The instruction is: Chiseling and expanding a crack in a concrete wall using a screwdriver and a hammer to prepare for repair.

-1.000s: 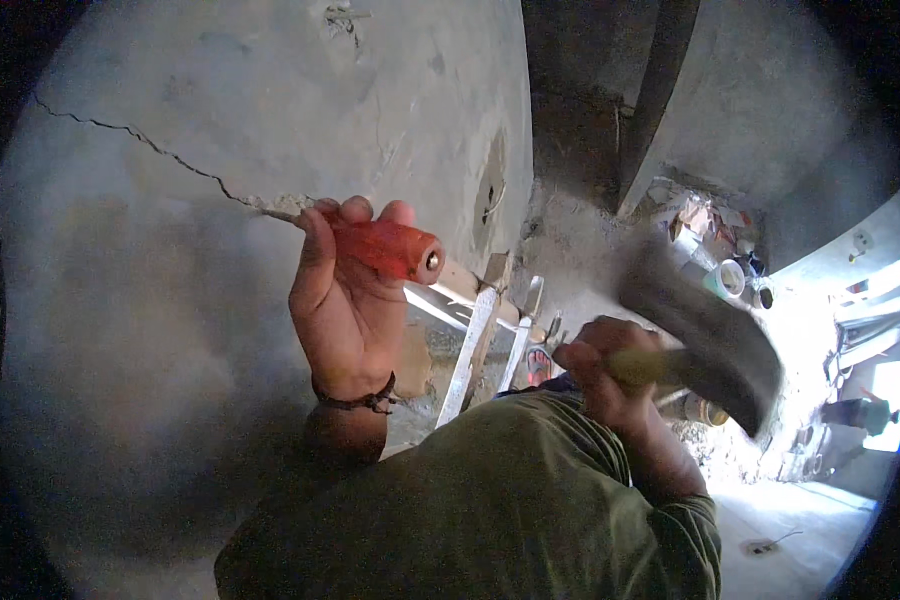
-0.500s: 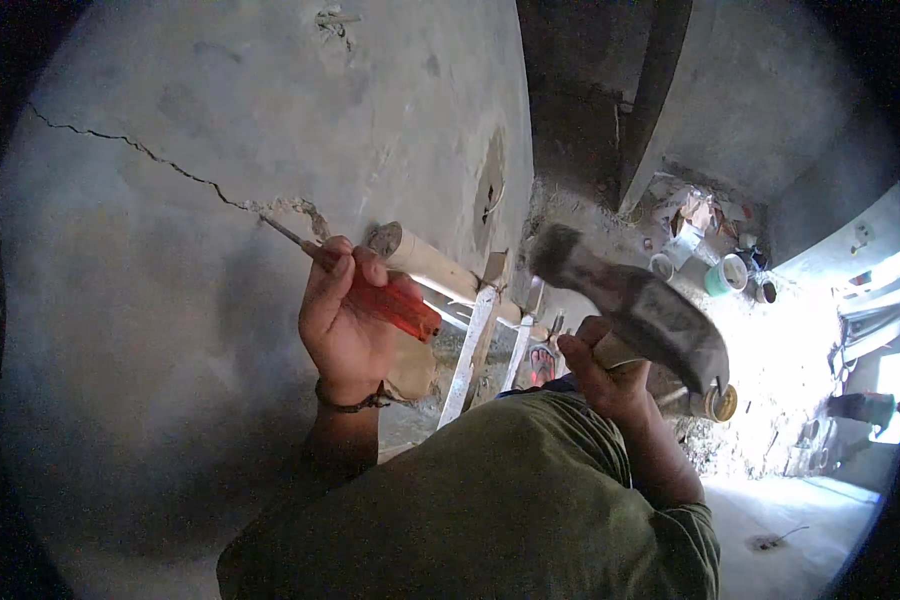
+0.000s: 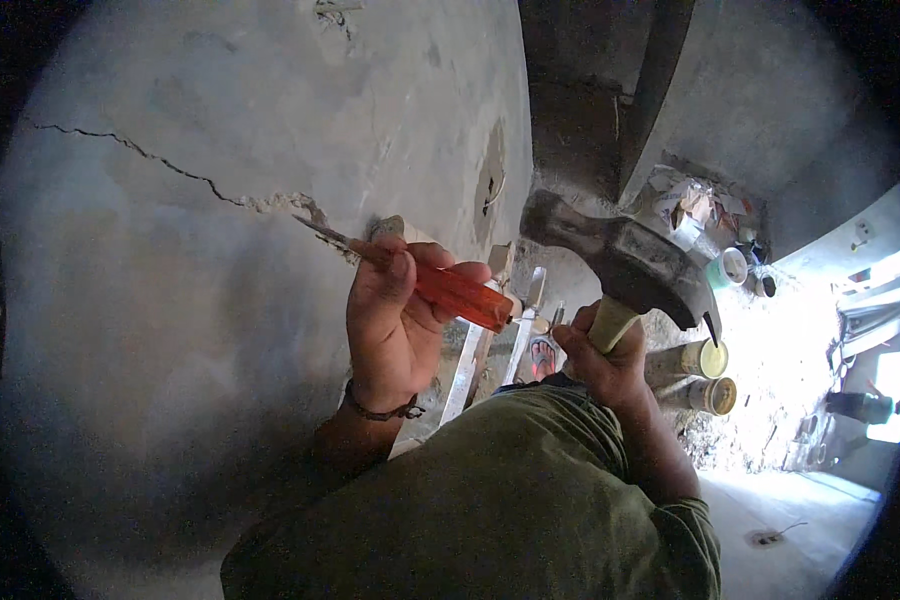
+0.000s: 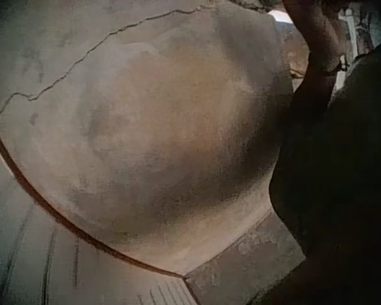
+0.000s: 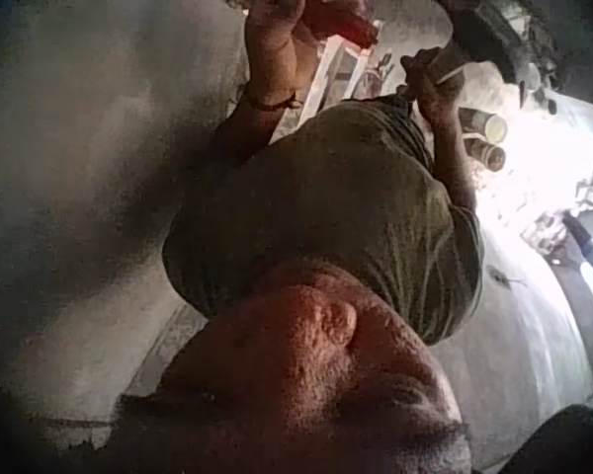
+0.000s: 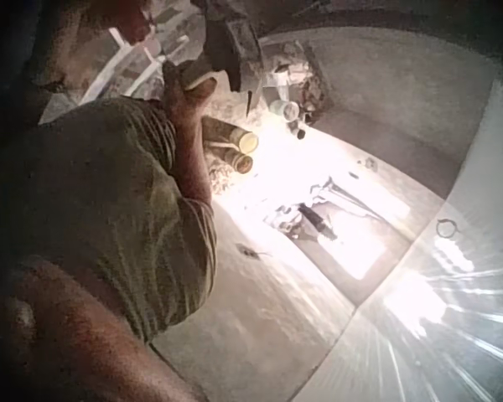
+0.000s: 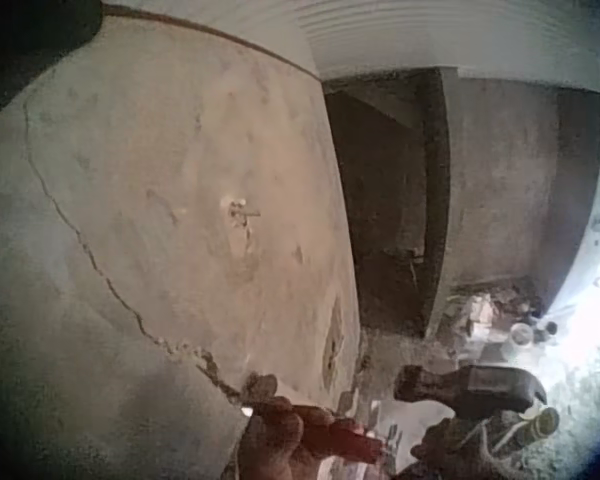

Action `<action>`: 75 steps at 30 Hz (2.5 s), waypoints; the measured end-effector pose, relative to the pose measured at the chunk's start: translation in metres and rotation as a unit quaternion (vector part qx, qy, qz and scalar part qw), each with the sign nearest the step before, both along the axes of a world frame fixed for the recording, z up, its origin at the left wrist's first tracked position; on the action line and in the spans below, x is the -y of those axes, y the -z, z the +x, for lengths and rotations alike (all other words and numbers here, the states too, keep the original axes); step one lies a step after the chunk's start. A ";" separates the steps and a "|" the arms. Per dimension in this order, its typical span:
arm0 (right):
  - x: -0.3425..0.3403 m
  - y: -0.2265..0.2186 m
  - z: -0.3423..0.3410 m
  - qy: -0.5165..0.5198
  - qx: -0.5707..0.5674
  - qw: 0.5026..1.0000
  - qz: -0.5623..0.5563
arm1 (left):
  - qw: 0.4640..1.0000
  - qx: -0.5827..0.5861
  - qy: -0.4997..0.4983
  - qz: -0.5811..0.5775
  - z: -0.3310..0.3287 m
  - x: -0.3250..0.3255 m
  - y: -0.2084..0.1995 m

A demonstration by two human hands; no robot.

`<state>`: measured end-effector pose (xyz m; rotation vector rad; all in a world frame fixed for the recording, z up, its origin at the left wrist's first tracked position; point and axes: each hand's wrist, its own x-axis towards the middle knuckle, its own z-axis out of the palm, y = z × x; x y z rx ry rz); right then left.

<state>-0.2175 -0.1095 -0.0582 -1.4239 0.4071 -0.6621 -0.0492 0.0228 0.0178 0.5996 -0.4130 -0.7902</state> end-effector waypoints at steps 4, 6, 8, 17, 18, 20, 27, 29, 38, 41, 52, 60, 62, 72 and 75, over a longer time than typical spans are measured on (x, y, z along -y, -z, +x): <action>0.004 0.011 -0.001 0.011 -0.029 0.998 -0.051 | 0.999 0.032 -0.038 -0.022 0.004 0.000 0.003; 0.004 0.010 0.001 0.000 -0.025 0.999 -0.041 | 0.997 0.037 -0.053 -0.031 0.009 0.000 0.003; 0.006 0.010 0.003 -0.010 -0.023 0.999 -0.031 | 0.998 0.030 -0.024 -0.050 0.017 0.000 0.004; 0.012 0.013 0.004 -0.029 -0.023 0.996 -0.078 | 0.996 0.040 -0.036 -0.067 0.023 0.002 -0.002; 0.010 0.012 0.005 -0.019 -0.029 0.997 -0.063 | 0.996 0.040 -0.036 -0.067 0.024 0.002 -0.003; 0.011 0.009 0.005 -0.009 -0.036 0.998 -0.047 | 0.995 0.039 -0.031 -0.085 0.023 0.001 -0.005; 0.016 0.012 0.003 -0.007 -0.021 0.998 -0.055 | 0.994 0.042 -0.040 -0.091 0.020 0.004 -0.007; 0.016 0.011 0.004 -0.005 -0.024 0.998 -0.055 | 0.995 0.047 -0.056 -0.072 0.020 0.003 -0.008; 0.014 -0.005 0.004 0.011 -0.032 0.999 -0.034 | 0.987 0.033 -0.038 -0.154 0.025 0.011 -0.028; 0.017 -0.025 0.004 -0.014 -0.015 1.000 -0.002 | 0.985 0.026 -0.057 -0.158 0.027 0.015 -0.035; 0.039 -0.074 -0.004 -0.017 0.070 0.956 -0.285 | 0.983 0.028 -0.073 -0.165 0.023 0.019 -0.046; 0.028 -0.071 0.001 -0.030 0.149 0.984 -0.096 | 0.980 0.010 -0.096 -0.171 0.026 0.018 -0.041; 0.028 -0.064 0.000 -0.022 0.222 0.974 -0.046 | 0.981 0.000 -0.080 -0.175 0.025 0.020 -0.038; 0.024 -0.048 0.011 -0.062 0.180 0.974 -0.123 | 0.984 0.010 -0.082 -0.156 0.029 0.014 -0.034; 0.022 -0.032 0.027 0.000 0.046 0.885 -0.463 | 0.986 0.019 -0.064 -0.152 0.033 0.014 -0.033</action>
